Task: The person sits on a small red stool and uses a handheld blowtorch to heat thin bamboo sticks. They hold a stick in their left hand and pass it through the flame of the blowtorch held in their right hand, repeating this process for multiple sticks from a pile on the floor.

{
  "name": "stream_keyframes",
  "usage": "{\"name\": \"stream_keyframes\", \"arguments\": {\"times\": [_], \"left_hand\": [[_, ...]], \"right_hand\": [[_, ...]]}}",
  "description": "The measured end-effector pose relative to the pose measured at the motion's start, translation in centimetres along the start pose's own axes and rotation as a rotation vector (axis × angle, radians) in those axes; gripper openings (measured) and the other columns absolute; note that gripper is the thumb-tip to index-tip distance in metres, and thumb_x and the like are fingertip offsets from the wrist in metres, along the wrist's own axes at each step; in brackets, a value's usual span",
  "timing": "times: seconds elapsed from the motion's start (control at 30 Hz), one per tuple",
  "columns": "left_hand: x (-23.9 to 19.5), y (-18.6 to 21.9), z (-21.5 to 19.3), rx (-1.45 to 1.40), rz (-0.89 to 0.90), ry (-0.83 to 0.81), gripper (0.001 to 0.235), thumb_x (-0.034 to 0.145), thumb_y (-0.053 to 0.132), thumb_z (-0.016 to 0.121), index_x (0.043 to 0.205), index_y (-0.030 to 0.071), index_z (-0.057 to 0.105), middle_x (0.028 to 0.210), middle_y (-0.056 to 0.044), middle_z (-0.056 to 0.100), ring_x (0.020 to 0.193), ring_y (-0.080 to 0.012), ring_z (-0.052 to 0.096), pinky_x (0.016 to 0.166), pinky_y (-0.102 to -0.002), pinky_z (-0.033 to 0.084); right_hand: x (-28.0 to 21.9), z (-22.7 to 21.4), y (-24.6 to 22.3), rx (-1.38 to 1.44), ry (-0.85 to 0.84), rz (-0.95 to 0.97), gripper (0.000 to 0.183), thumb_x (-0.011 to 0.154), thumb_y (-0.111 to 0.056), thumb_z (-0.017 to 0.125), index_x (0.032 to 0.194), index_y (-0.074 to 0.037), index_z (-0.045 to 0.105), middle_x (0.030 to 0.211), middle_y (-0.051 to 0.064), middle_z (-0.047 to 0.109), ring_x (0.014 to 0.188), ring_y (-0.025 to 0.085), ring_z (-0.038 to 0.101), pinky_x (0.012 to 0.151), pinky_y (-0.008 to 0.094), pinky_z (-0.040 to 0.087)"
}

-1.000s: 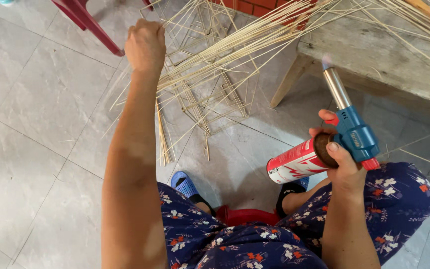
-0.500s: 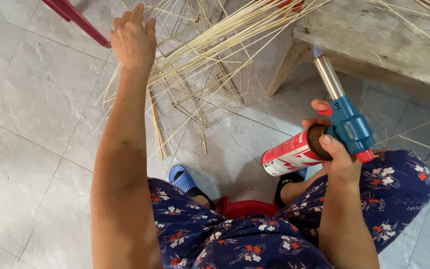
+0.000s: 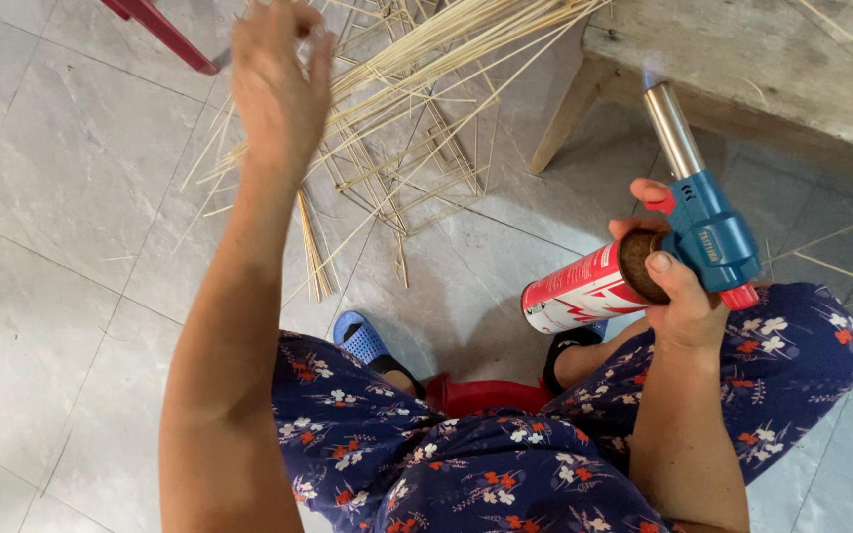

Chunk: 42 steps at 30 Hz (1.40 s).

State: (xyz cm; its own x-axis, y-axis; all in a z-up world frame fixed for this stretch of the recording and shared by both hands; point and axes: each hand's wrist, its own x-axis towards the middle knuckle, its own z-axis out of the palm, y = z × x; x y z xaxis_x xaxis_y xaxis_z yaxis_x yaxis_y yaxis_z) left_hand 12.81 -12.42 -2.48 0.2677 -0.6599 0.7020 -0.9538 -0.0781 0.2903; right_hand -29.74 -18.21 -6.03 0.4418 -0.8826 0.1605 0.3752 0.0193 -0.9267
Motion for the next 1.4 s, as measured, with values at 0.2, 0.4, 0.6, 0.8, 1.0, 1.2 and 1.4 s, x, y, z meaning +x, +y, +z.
{"name": "stream_keyframes", "arguments": {"times": [0.2,0.4,0.6,0.8,1.0,1.2,1.4], "left_hand": [[-4.6,7.4,-0.3,-0.053,-0.024,-0.274,0.028,0.090,0.022,0.088,0.094,0.011,0.062,0.089,-0.006,0.064,0.085,-0.0236,0.062,0.071,-0.038,0.051],[-6.4,9.2,0.7,0.178,0.111,-0.245,0.041,0.070,0.027,0.087,0.095,0.010,0.058,0.090,-0.006,0.059,0.086,-0.0267,0.059,0.068,-0.042,0.047],[-6.8,8.5,1.2,0.314,0.146,-0.218,0.021,0.082,0.011,0.077,0.094,0.015,0.060,0.087,-0.001,0.059,0.083,-0.0218,0.060,0.069,-0.040,0.047],[-6.1,8.1,-0.8,0.117,0.046,-0.204,0.015,0.089,0.010,0.074,0.094,0.012,0.061,0.087,-0.004,0.064,0.076,-0.0241,0.066,0.062,-0.039,0.051],[-5.4,7.8,-2.2,-0.045,-0.074,-0.229,0.006,0.095,0.012,0.073,0.100,0.012,0.071,0.083,-0.005,0.072,0.069,-0.0234,0.071,0.058,-0.036,0.054],[-4.7,7.1,-2.5,-0.159,-0.183,-0.333,0.007,0.095,0.016,0.074,0.100,0.014,0.077,0.076,-0.004,0.075,0.066,-0.0203,0.073,0.061,-0.036,0.056],[-4.2,6.8,-2.5,-0.213,-0.233,-0.475,0.009,0.100,0.018,0.069,0.102,0.014,0.077,0.073,-0.001,0.076,0.067,-0.0153,0.074,0.064,-0.034,0.057]], "right_hand": [[-0.2,0.1,0.1,0.024,-0.010,-0.003,0.064,0.086,-0.018,0.071,0.144,0.003,0.054,0.144,0.020,0.061,0.108,0.028,0.070,0.099,0.040,0.059],[-0.6,0.2,0.1,0.016,0.020,-0.010,0.065,0.085,-0.016,0.068,0.145,0.003,0.054,0.143,0.020,0.061,0.112,0.028,0.070,0.100,0.039,0.058],[-0.7,0.0,0.1,0.018,0.007,0.001,0.064,0.085,-0.015,0.068,0.145,0.002,0.054,0.143,0.018,0.061,0.113,0.028,0.069,0.100,0.039,0.057],[-0.6,-0.1,0.2,0.015,0.013,-0.004,0.064,0.085,-0.015,0.068,0.145,0.001,0.054,0.143,0.018,0.061,0.113,0.028,0.069,0.100,0.039,0.057],[-0.5,0.2,0.2,0.010,0.012,-0.010,0.063,0.086,-0.015,0.070,0.146,0.001,0.054,0.143,0.018,0.061,0.113,0.028,0.070,0.101,0.039,0.058],[-0.4,0.3,-0.1,-0.005,0.026,-0.040,0.061,0.086,-0.017,0.070,0.143,0.001,0.056,0.140,0.019,0.063,0.110,0.029,0.071,0.097,0.041,0.060],[-0.5,-0.3,0.0,-0.001,0.031,-0.075,0.061,0.088,-0.017,0.070,0.144,0.000,0.056,0.135,0.018,0.064,0.105,0.028,0.071,0.096,0.039,0.059]]}}
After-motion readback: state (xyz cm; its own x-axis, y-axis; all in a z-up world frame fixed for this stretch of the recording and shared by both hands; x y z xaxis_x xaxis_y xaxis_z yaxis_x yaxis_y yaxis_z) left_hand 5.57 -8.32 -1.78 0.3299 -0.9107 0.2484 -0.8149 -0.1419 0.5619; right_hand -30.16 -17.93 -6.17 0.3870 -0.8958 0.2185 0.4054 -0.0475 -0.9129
